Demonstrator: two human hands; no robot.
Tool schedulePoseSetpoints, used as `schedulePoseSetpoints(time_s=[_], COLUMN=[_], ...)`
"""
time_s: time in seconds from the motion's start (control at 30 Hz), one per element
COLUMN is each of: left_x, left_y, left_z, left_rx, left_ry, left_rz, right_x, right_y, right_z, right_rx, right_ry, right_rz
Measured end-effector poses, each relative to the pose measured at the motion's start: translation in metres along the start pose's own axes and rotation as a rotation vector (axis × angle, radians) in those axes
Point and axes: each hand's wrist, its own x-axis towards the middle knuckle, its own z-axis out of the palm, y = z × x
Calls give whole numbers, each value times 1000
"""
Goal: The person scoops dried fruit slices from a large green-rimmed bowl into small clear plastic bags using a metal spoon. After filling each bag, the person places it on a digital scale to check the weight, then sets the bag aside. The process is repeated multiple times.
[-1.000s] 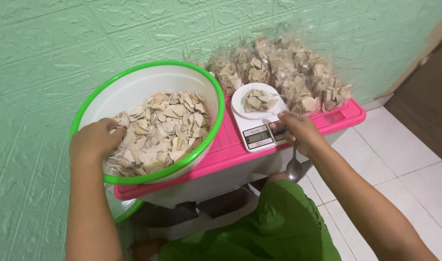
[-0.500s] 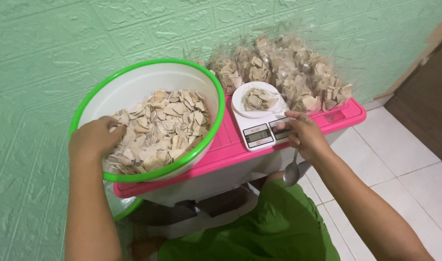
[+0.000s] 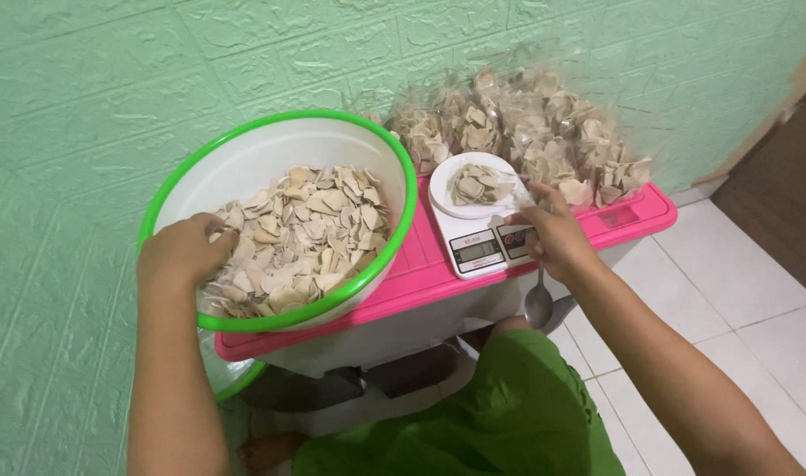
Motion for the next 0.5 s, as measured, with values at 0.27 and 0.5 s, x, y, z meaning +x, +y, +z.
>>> schedulePoseSetpoints(time_s=[0.27,0.5], left_x=[-1,-7], left_y=[-1,4], left_z=[-3,-8], left_rx=[7,-4], left_ry=[-25,-41], left_rz=[14,-16], right_x=[47,57], right_y=[27,-9], right_z=[2,22], right_rx=[-135,-622], right_ry=[48,87], right_rz=[-80,-189])
